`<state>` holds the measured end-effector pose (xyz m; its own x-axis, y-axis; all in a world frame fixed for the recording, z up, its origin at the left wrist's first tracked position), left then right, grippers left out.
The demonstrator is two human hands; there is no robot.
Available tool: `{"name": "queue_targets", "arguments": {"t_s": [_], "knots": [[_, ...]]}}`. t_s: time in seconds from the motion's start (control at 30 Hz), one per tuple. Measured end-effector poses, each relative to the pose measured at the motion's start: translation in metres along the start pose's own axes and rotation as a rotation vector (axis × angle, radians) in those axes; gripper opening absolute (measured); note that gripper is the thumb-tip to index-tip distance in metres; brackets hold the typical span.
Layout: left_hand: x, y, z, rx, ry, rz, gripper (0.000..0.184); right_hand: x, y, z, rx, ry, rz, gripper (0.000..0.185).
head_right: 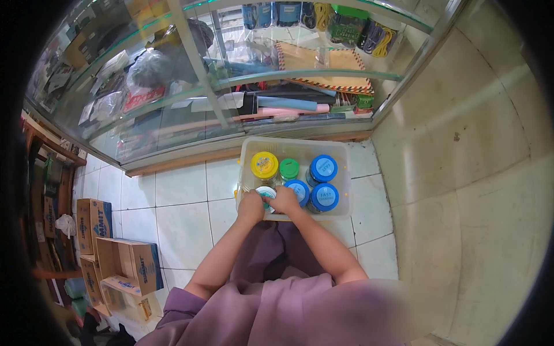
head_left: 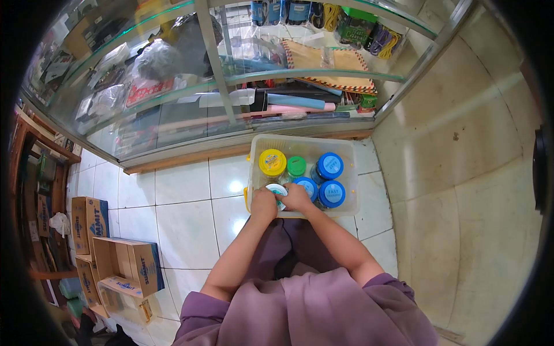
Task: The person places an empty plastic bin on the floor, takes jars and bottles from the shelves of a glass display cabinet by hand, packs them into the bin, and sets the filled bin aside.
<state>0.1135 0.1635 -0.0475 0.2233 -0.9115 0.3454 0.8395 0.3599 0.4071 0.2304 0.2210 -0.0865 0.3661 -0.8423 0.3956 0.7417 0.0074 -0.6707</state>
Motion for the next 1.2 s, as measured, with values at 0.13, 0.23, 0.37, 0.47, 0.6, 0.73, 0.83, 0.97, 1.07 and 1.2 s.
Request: {"name": "queue_targets", "arguments": {"t_s": [0.13,0.23,0.37,0.47,0.6,0.73,0.83,0.97,1.07,1.2], "knots": [[-0.011,-0.001,-0.009,-0.039,-0.034,0.022,0.031,-0.013,0.006,-0.015,0.232,0.113,0.111,0.042],[-0.019,-0.003,-0.015,-0.123,-0.16,-0.027,0.024,-0.013,0.004,-0.016,0.291,0.066,0.084,0.038],[-0.026,-0.006,-0.035,-0.202,-0.105,-0.04,0.027,-0.006,-0.009,-0.008,0.361,0.038,0.015,0.026],[-0.014,0.014,-0.014,-0.253,-0.044,-0.091,0.026,-0.003,-0.019,0.005,0.364,0.216,0.098,0.024],[-0.005,0.033,0.027,-0.143,-0.108,-0.122,0.025,-0.009,-0.031,0.034,0.433,0.152,0.17,0.024],[-0.03,0.073,0.114,0.186,0.099,-0.452,0.022,-0.027,-0.093,0.129,0.128,0.407,0.424,0.025],[-0.068,0.107,0.177,0.431,0.544,-0.689,0.015,-0.047,-0.15,0.21,0.011,0.566,0.65,0.02],[-0.132,0.153,0.221,0.44,0.874,-0.7,0.016,-0.139,-0.18,0.275,-0.17,0.58,0.759,0.016],[-0.2,0.167,0.239,0.561,1.051,-0.612,0.021,-0.207,-0.194,0.297,-0.175,0.546,0.792,0.018],[-0.284,0.174,0.264,0.543,1.025,-0.333,0.042,-0.297,-0.213,0.308,0.004,0.307,0.792,0.039]]}}
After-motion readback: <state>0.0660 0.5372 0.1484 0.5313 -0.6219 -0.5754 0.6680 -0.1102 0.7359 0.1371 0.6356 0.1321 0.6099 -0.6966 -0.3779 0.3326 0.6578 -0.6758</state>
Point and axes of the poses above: each hand's wrist, its own x-axis away from the middle knuckle, its own z-axis out of the back of the hand, y = z × x, the point moved 3 cm from there along -x, towards the middle knuckle
